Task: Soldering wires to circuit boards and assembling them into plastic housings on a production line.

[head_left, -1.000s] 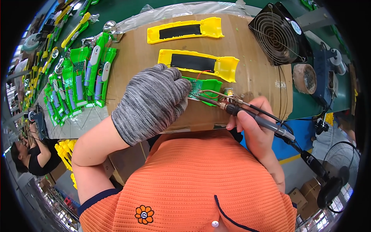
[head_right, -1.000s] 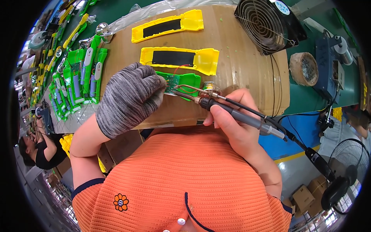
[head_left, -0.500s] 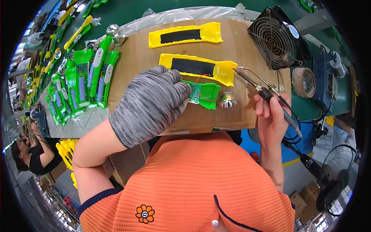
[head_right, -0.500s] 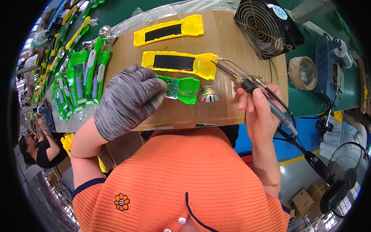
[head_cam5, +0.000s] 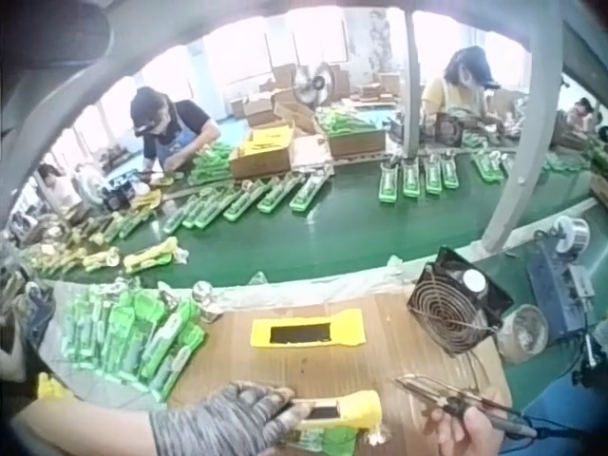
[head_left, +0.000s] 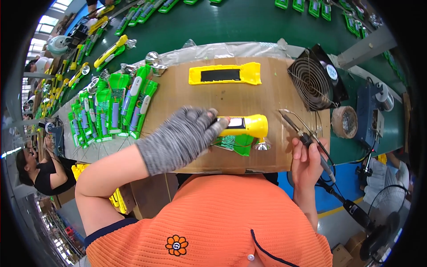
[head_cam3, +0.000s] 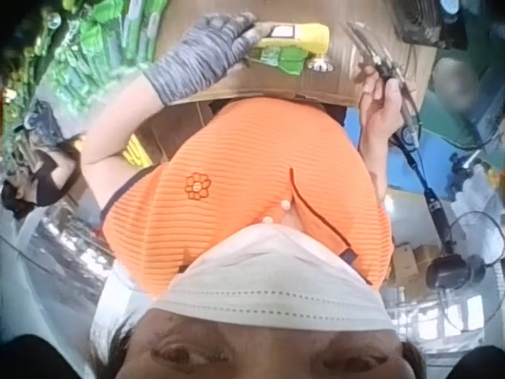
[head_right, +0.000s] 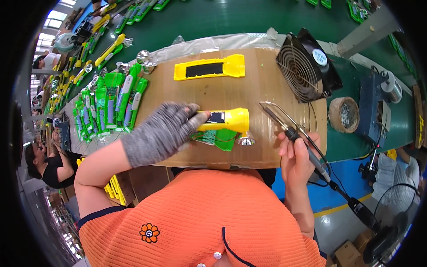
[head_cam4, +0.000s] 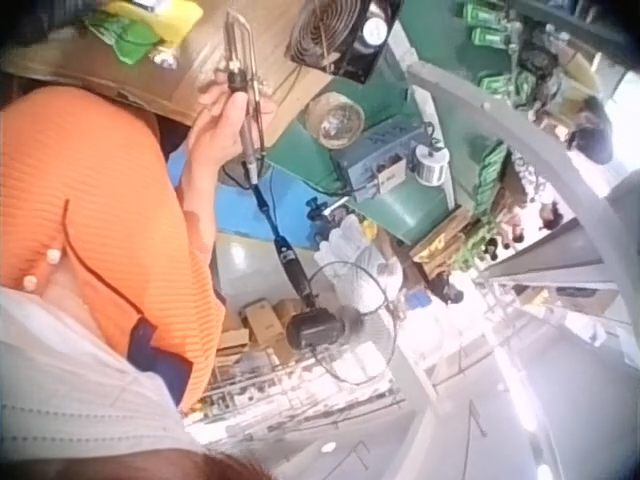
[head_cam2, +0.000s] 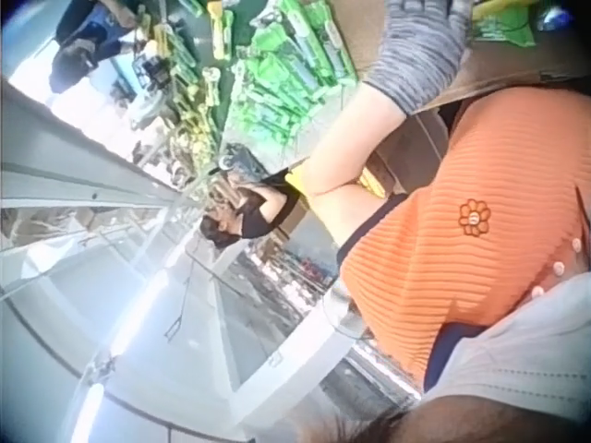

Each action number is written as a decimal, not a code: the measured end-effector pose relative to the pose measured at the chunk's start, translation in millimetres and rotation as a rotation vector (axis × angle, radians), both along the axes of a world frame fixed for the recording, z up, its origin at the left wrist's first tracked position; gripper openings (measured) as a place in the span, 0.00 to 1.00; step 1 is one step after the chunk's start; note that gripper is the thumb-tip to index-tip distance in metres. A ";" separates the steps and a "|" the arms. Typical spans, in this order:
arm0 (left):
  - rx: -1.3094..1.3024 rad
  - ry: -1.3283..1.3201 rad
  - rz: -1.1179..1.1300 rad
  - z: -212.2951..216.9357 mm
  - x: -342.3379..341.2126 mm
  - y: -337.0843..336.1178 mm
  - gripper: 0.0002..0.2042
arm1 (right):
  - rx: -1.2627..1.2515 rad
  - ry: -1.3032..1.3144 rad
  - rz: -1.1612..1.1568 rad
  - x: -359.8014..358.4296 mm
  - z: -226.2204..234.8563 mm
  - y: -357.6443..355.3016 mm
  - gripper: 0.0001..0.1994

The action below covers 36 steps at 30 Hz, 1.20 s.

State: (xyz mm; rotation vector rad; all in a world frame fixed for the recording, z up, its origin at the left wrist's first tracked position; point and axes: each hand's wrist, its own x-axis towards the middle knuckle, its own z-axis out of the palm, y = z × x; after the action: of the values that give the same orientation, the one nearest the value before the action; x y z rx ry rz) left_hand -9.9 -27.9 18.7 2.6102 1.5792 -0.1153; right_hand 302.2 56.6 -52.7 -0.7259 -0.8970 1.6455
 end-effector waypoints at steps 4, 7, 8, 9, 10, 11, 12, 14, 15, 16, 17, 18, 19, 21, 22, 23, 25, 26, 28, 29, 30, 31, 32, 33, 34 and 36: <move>0.024 -0.170 0.074 -20.2 -13.6 0.7 0.36 | -0.021 0.025 -0.003 -0.1 0.0 3.3 0.04; 0.188 -0.146 0.136 14.2 -49.1 48.4 0.34 | -0.053 0.033 -0.034 -0.2 2.6 1.5 0.05; 0.042 -0.124 0.260 27.0 -61.0 75.6 0.34 | -0.056 0.026 -0.049 0.4 3.9 2.1 0.05; 0.113 -0.081 0.265 21.6 -85.7 97.2 0.35 | -0.049 0.023 -0.050 -1.2 4.5 2.5 0.06; 0.093 -0.033 0.351 22.8 -104.0 121.8 0.34 | -0.049 0.014 -0.059 -0.5 5.8 2.5 0.06; 0.165 0.100 0.359 12.0 -134.8 136.9 0.35 | -0.050 0.016 -0.058 -1.1 4.1 2.6 0.06; 0.169 0.157 0.418 4.2 -156.2 149.5 0.35 | -0.051 0.009 -0.055 -1.3 2.5 2.9 0.07; 0.090 0.258 0.549 -21.5 -196.4 161.8 0.38 | -0.065 -0.013 -0.054 -5.9 4.6 3.4 0.07; -0.001 0.273 0.629 -31.4 -203.0 164.2 0.40 | -0.069 -0.035 -0.058 -5.6 5.1 3.6 0.07; -0.072 0.182 0.673 -39.9 -215.4 165.2 0.39 | -0.078 -0.036 -0.066 -6.1 5.1 3.2 0.07; -0.062 0.184 0.642 -37.3 -215.5 170.3 0.38 | -0.090 -0.045 -0.081 -5.2 4.3 3.1 0.07; -0.054 0.188 0.614 -32.9 -217.5 172.9 0.37 | -0.104 -0.067 -0.091 -4.1 5.8 1.4 0.07; 0.001 0.036 0.567 -32.5 -237.5 187.3 0.36 | -0.101 -0.070 -0.105 -5.5 7.0 3.3 0.07; 0.152 -0.066 0.617 -19.3 -279.6 214.4 0.32 | -0.123 -0.098 -0.084 -5.5 10.8 2.3 0.07; 0.196 0.034 0.730 -19.8 -292.9 226.9 0.31 | -0.121 -0.114 -0.068 -3.3 10.2 3.2 0.08; 0.242 0.138 0.843 -22.3 -307.2 237.8 0.30 | -0.121 -0.126 -0.052 -3.9 11.8 4.2 0.08; 0.149 0.315 0.898 -46.7 -344.9 256.0 0.27 | -0.127 -0.138 -0.039 -2.9 9.0 6.7 0.09; 0.221 0.220 0.952 -59.0 -346.4 259.6 0.23 | -0.122 -0.137 -0.050 -3.5 7.6 8.8 0.09; 0.079 0.120 1.096 -46.2 -314.2 284.4 0.21 | -0.136 -0.155 -0.084 -3.1 7.2 6.1 0.09; 0.118 0.107 1.128 -49.5 -329.8 280.3 0.20 | -0.133 -0.143 -0.078 -5.0 10.2 4.6 0.09; 0.183 0.151 1.109 -58.4 -342.5 274.0 0.24 | -0.110 -0.143 -0.073 -6.7 14.1 3.7 0.09; 0.241 0.193 1.088 -64.6 -351.2 274.5 0.29 | -0.092 -0.147 -0.069 -9.7 16.0 7.0 0.09; 0.254 0.175 1.150 -64.7 -331.6 280.8 0.29 | -0.087 -0.145 -0.093 -9.2 14.1 5.9 0.09; 0.265 0.176 1.147 -69.1 -349.6 277.1 0.29 | -0.090 -0.118 -0.078 -7.8 12.9 5.6 0.10; 0.278 0.177 1.145 -72.4 -367.4 272.9 0.29 | -0.092 -0.091 -0.061 -6.7 11.8 5.7 0.10; 0.292 0.147 1.198 -72.7 -352.1 284.1 0.25 | -0.080 -0.083 -0.086 -4.6 9.0 3.5 0.11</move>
State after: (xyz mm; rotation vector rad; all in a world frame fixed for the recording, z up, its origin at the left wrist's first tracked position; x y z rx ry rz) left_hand -361.9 256.2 -54.0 1.3659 3.0395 0.0194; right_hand 297.5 60.1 -43.7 -0.8824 -0.8502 1.5916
